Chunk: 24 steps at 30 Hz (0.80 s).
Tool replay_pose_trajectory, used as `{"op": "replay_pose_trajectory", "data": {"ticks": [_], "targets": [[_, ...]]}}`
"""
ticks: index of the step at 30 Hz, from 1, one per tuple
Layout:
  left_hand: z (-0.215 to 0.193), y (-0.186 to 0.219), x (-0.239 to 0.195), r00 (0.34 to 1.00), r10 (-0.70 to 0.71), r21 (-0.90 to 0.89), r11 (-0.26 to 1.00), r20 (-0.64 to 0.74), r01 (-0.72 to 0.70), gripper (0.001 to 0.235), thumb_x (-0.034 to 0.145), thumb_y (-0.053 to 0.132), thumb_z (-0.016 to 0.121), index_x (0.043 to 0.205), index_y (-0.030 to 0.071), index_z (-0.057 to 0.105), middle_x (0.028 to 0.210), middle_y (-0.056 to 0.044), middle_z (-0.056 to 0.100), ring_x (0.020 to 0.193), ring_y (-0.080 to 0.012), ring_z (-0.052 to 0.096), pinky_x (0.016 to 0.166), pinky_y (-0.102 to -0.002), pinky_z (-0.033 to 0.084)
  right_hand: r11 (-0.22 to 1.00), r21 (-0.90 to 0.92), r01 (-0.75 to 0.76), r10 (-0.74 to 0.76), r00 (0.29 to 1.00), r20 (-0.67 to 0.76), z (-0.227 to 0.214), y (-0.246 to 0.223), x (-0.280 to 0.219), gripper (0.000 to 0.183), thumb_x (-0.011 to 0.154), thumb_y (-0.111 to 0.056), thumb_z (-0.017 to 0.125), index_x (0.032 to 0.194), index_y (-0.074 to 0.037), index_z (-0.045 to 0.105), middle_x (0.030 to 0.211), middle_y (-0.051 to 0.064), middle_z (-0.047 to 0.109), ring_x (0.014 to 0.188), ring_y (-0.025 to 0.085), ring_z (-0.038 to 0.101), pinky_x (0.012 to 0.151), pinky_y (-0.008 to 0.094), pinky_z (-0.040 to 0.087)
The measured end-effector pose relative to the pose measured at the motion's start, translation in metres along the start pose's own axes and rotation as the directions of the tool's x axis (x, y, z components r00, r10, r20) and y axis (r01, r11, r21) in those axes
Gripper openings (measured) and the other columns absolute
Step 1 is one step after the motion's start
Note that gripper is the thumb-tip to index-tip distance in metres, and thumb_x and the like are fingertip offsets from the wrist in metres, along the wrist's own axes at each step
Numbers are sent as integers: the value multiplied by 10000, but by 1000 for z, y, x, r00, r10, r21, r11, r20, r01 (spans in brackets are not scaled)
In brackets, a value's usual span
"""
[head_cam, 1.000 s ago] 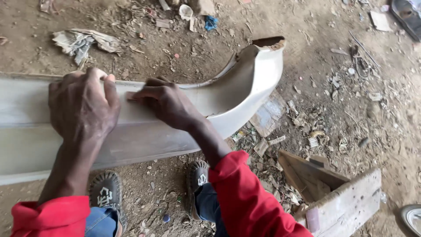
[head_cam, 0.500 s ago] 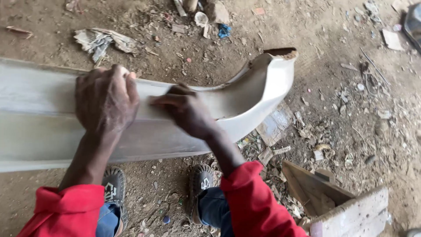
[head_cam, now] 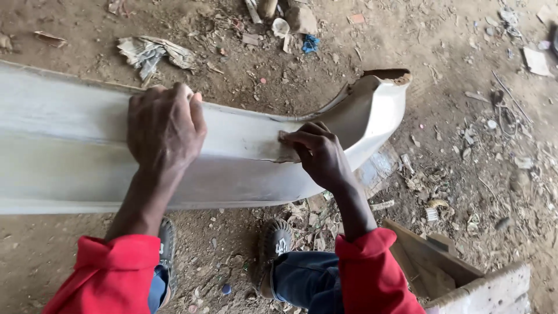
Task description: Sanding a car bumper with sandpaper to smooth the surface.
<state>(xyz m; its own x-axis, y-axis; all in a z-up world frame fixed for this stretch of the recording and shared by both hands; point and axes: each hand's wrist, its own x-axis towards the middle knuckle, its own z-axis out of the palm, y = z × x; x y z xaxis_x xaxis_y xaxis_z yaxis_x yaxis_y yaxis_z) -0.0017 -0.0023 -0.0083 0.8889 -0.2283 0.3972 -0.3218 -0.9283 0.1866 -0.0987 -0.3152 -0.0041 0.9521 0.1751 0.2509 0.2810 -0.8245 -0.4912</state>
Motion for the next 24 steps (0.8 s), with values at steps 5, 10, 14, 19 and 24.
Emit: {"op": "replay_pose_trajectory", "data": {"ticks": [5,10,14,19,24], "targets": [[-2,-4,-4,1000,19,21,1000,21,-19,327,1205,372,549,1111,166,784,959,-94,858,1115,-295,828,1050,-449,542,973,193,124,-113,991,-68,42,-77,40,189,1024,-54,764,1130,-166,873,989,152,781,996,414,744,903,515,629],[-3,-9,-4,998,44,86,995,51,-48,340,1263,408,532,1158,197,777,956,-82,853,1101,-277,831,1051,-437,534,964,207,169,-153,984,-91,63,-92,46,184,1035,-55,751,1155,-156,847,1030,113,776,1074,369,740,904,502,649],[1,-4,-2,998,32,75,997,45,-35,341,1250,411,542,1171,190,790,959,-95,853,1106,-303,831,1051,-439,534,971,196,136,-124,990,-73,17,-66,19,174,1024,-49,762,1151,-121,857,1014,173,778,1032,441,732,880,571,636],[5,-5,-4,995,35,53,998,-91,-30,242,1155,378,667,1037,204,785,866,-74,834,1015,-275,842,997,-431,554,993,109,50,-44,998,-50,-6,-13,-15,207,1009,-46,774,1141,-155,890,977,139,792,965,412,741,872,528,614],[9,-7,-5,1000,25,11,1000,10,-25,282,1188,392,589,1063,197,750,908,-91,839,1100,-295,821,1016,-452,538,973,152,173,-163,984,-75,12,-54,6,132,1038,-73,779,1106,-131,876,983,150,784,966,417,735,847,508,638]]}}
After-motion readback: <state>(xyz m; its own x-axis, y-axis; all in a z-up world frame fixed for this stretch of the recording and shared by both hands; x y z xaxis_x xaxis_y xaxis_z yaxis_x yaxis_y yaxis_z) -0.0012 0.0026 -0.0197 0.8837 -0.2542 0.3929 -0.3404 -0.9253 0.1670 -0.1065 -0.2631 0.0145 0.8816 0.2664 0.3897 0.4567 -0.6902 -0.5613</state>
